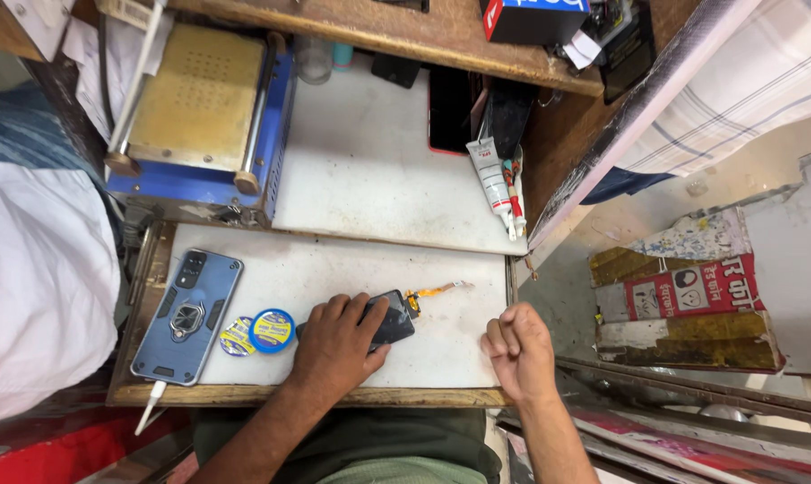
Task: The person works at a repair bench on a cracked smartphone display panel with an attached flex cable. They open a small blue container of adhesive, apply it along the edge of the display panel, and press and reposition the panel on the bench while handling the flex cable.
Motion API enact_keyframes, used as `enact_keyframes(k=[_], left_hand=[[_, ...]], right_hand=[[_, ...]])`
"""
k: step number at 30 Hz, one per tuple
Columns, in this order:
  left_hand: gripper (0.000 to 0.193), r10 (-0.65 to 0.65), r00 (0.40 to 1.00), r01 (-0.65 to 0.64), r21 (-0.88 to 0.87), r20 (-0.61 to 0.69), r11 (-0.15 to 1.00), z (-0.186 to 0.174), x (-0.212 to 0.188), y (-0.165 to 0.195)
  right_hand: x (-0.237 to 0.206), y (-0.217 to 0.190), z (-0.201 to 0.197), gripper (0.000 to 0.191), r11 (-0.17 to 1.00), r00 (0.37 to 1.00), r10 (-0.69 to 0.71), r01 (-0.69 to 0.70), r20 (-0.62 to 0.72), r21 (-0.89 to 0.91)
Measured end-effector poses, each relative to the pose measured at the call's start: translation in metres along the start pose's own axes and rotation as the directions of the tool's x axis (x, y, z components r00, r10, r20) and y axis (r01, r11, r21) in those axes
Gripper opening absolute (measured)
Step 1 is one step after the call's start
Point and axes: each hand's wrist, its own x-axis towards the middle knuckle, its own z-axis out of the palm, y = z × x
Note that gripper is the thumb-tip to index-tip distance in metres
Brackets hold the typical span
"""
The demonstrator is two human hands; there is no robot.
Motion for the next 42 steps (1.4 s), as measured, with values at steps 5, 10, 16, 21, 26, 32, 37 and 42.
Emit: enact_keyframes(k=[5, 10, 16, 21, 26, 32, 37, 42], left_hand=[[0.076, 0.001, 1.000, -0.001, -0.022, -0.002, 1.000, -0.004, 0.000, -0.003], [0.075, -0.017, 0.999, 0.015, -0.038, -0.047, 0.999, -0.004, -0.007, -0.004], [0.079, 0.008, 0.999, -0.008, 0.001, -0.043, 1.000, 0.000, -0.008, -0.010], [0.077, 0.017, 0.998, -0.016, 0.014, -0.053, 1.000, -0.001, -0.008, -0.007], [0.075, -0.003, 0.995, 0.004, 0.007, -0.100, 1.000, 0.001, -0.009, -0.003], [0.075, -0.027, 0.994, 0.027, 0.002, -0.105, 1.000, 0.004, -0.013, -0.002], [0.073, -0.020, 0.996, 0.019, -0.010, -0.090, 1.000, 0.005, -0.011, -0.003], [0.070, -0.009, 0.997, 0.010, 0.005, -0.072, 1.000, 0.005, -0.013, -0.005]], right_hand=[[0.014, -0.034, 0.024, 0.032, 0.875, 0.984, 0.152, -0.092, 0.090, -0.475], [0.012, -0.056, 0.021, 0.038, 0.580, 0.906, 0.355, -0.020, 0.230, -0.814], [0.015, -0.016, 0.019, 0.040, 0.996, 0.902, -0.075, 0.048, 0.424, 0.074], [0.028, -0.007, 0.053, 0.028, 0.886, 0.880, 0.402, -0.444, 0.253, 0.134], [0.018, -0.044, 0.073, 0.023, 0.796, 0.988, 0.097, -0.003, 0.123, -0.606], [0.013, -0.064, 0.063, 0.024, 0.771, 0.963, 0.217, -0.067, 0.162, -0.634], [-0.006, -0.060, 0.047, 0.027, 0.776, 0.941, 0.304, -0.154, 0.150, -0.611], [-0.036, -0.053, 0.047, 0.025, 0.791, 0.936, 0.320, -0.181, 0.143, -0.584]])
